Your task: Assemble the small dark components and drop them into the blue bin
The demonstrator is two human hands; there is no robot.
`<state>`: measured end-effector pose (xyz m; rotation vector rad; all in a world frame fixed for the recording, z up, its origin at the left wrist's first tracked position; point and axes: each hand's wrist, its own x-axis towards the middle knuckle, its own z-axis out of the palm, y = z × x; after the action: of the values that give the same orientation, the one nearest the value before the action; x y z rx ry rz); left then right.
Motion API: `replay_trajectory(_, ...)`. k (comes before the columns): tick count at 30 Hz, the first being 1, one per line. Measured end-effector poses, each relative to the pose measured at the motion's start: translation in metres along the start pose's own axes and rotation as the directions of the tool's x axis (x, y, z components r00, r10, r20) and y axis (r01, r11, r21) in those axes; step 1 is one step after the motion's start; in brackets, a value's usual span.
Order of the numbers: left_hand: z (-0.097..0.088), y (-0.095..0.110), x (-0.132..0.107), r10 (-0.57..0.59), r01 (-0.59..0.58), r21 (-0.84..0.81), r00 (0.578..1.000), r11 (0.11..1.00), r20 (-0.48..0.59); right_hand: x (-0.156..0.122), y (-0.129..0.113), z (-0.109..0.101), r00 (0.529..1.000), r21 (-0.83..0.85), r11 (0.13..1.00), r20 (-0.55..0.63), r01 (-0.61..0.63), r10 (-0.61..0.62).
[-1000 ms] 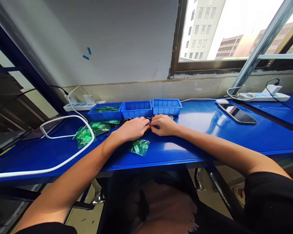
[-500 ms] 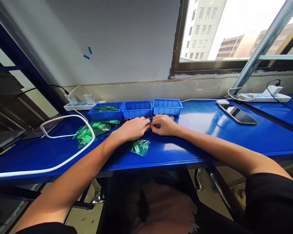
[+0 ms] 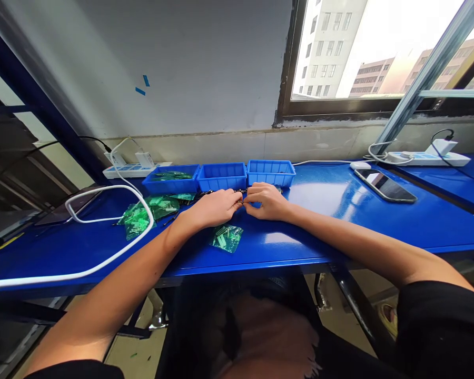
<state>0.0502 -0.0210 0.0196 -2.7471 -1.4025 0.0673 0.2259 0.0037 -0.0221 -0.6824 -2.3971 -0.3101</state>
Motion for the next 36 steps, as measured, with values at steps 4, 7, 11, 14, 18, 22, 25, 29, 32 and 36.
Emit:
replay_trajectory(4,-0.0009,0.0013,0.0001,0.002,-0.002,0.013,1.000,1.000,0.010,0.0000,-0.0004,-0.0001,1.000,-0.031,1.000,0.012,-0.003,0.003)
replay_trajectory(7,-0.0010,0.0023,0.0001,0.000,0.000,0.010,1.000,1.000,-0.001,0.0001,-0.0006,-0.0003,1.000,-0.045,0.999,0.000,-0.006,0.006)
replay_trajectory(11,-0.0032,0.0046,-0.0012,-0.059,0.059,-0.005,0.998,0.998,-0.003,0.0008,-0.0007,-0.0016,0.999,-0.070,0.997,-0.015,-0.035,0.034)
replay_trajectory(14,-0.0043,0.0054,-0.0016,-0.082,0.082,-0.010,0.997,0.997,0.001,0.0009,-0.0006,-0.0027,0.999,-0.100,0.995,-0.020,-0.029,0.027)
replay_trajectory(18,-0.0034,0.0047,-0.0009,-0.097,0.097,-0.035,0.995,0.995,-0.006,0.0004,0.0000,-0.0031,1.000,-0.144,0.990,-0.023,0.004,-0.008)
replay_trajectory(22,-0.0049,0.0052,-0.0009,-0.115,0.115,-0.055,0.993,0.992,0.000,0.0006,0.0006,-0.0034,1.000,-0.188,0.982,0.019,0.016,-0.013)
replay_trajectory(25,-0.0072,0.0060,-0.0017,-0.139,0.140,-0.055,0.990,0.989,0.008,0.0008,0.0009,-0.0036,0.999,-0.205,0.979,0.041,0.010,-0.002)
replay_trajectory(29,-0.0080,0.0061,-0.0023,-0.151,0.150,-0.046,0.988,0.988,-0.015,0.0004,0.0014,-0.0032,0.999,-0.186,0.982,0.034,-0.034,0.041)
replay_trajectory(32,-0.0078,0.0061,-0.0026,-0.176,0.173,-0.060,0.984,0.983,-0.033,0.0005,0.0013,-0.0030,0.998,-0.189,0.980,0.024,-0.058,0.064)
replay_trajectory(36,-0.0074,0.0061,-0.0030,-0.187,0.183,-0.074,0.981,0.980,-0.058,0.0015,-0.0002,-0.0037,0.998,-0.197,0.979,0.016,-0.058,0.062)
